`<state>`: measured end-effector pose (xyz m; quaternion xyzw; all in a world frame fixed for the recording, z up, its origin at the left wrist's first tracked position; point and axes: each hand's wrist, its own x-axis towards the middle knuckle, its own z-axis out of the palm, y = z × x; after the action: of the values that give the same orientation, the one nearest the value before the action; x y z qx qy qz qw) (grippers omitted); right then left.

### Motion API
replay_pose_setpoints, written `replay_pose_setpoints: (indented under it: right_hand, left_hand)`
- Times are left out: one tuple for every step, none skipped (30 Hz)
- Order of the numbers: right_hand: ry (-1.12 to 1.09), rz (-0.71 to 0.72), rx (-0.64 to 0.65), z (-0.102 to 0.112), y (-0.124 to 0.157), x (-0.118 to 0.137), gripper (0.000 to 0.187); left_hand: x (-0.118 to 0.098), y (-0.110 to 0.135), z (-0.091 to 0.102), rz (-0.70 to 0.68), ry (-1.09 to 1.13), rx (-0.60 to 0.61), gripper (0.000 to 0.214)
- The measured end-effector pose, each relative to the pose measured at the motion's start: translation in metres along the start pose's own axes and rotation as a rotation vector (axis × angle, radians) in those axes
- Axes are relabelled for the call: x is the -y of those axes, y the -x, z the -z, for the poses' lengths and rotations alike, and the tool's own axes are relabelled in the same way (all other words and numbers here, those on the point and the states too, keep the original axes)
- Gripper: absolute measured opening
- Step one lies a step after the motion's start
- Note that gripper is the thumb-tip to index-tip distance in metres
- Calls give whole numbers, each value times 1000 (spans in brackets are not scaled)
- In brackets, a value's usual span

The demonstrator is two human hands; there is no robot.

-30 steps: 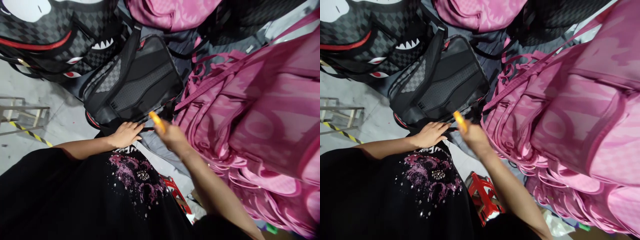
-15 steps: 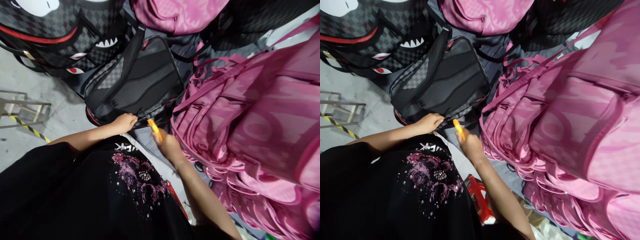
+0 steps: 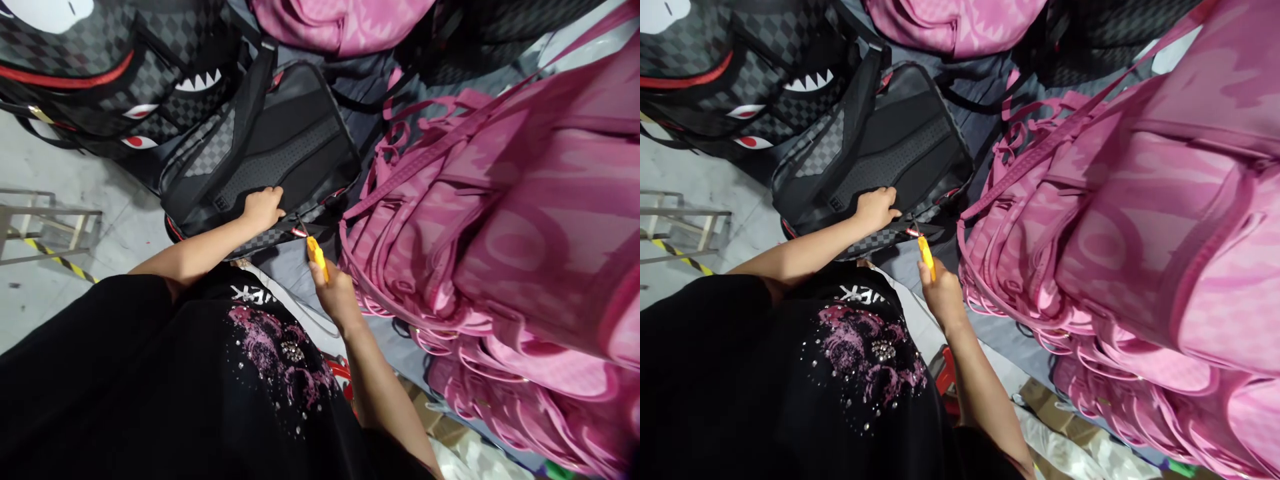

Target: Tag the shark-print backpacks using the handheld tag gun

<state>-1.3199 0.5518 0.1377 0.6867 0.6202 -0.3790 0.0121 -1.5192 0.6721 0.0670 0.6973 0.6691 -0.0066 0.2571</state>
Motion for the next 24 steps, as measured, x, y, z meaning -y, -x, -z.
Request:
replay_pose_setpoints:
  right_hand:
    - [-10,-1,3,-2,1,-1,46]
    - [-25,2,7,-3,1,-1,46]
    - [-41,4,9,-4,2,0,46]
    - [-56,-1,5,-4,3,2,46]
    - [-70,-9,-5,-5,4,4,46]
    - [-83,-15,-15,-5,4,5,46]
    - [-98,-12,-19,-5,5,7,46]
    - [-113,-3,-13,-5,5,8,46]
    - [-125,6,-3,-5,4,8,46]
    - [-134,12,3,-5,3,8,45]
    - [-141,12,4,-5,2,9,45]
    - [-145,6,-3,-5,1,8,45]
    - [-144,-2,-11,-6,0,8,46]
    - [-140,-8,-17,-6,-1,8,46]
    - [-140,-10,-14,-7,-2,8,46]
    - [-146,-11,-1,-8,-2,8,45]
    - [-159,-10,15,-9,-2,8,45]
    - [-180,-11,26,-10,-2,7,45]
    - [-204,-13,26,-11,-1,7,45]
    - [-228,-19,17,-12,-1,7,46]
    - [-248,-23,6,-12,0,6,46]
    - [-262,-20,-2,-13,-1,6,47]
    - [-271,-14,-4,-13,-2,7,48]
    - [-278,-7,-2,-12,-3,7,49]
  left_hand:
    - [-2,-6,-1,-1,8,-3,37]
    - [-5,-11,-2,-4,19,-4,40]
    - [-6,-14,-3,-7,30,-7,41]
    - [-7,-16,-3,-10,41,-10,41]
    - [-6,-16,-3,-11,50,-15,38]
    - [-4,-13,-3,-12,56,-25,33]
    - [-1,-10,-3,-11,59,-31,28]
    - [2,-6,-2,-6,57,-30,23]
    - [5,-2,-2,3,56,-17,20]
    - [8,0,-1,14,53,4,18]
    - [9,1,-1,27,50,23,18]
    - [9,0,0,41,45,33,20]
    - [7,-3,0,55,39,34,21]
    - [5,-6,0,70,33,27,24]
    - [2,-8,0,84,28,13,26]
    - [0,-9,0,96,24,3,28]
    - [-2,-9,0,105,21,4,28]
    - [-2,-7,0,111,19,19,28]
    - [-2,-4,0,113,18,40,28]
    - [-1,0,0,113,16,64,27]
    - [0,2,0,115,15,85,27]
    - [1,3,0,117,16,97,26]
    - [0,1,0,120,20,96,25]
    - [0,-3,1,123,28,82,25]
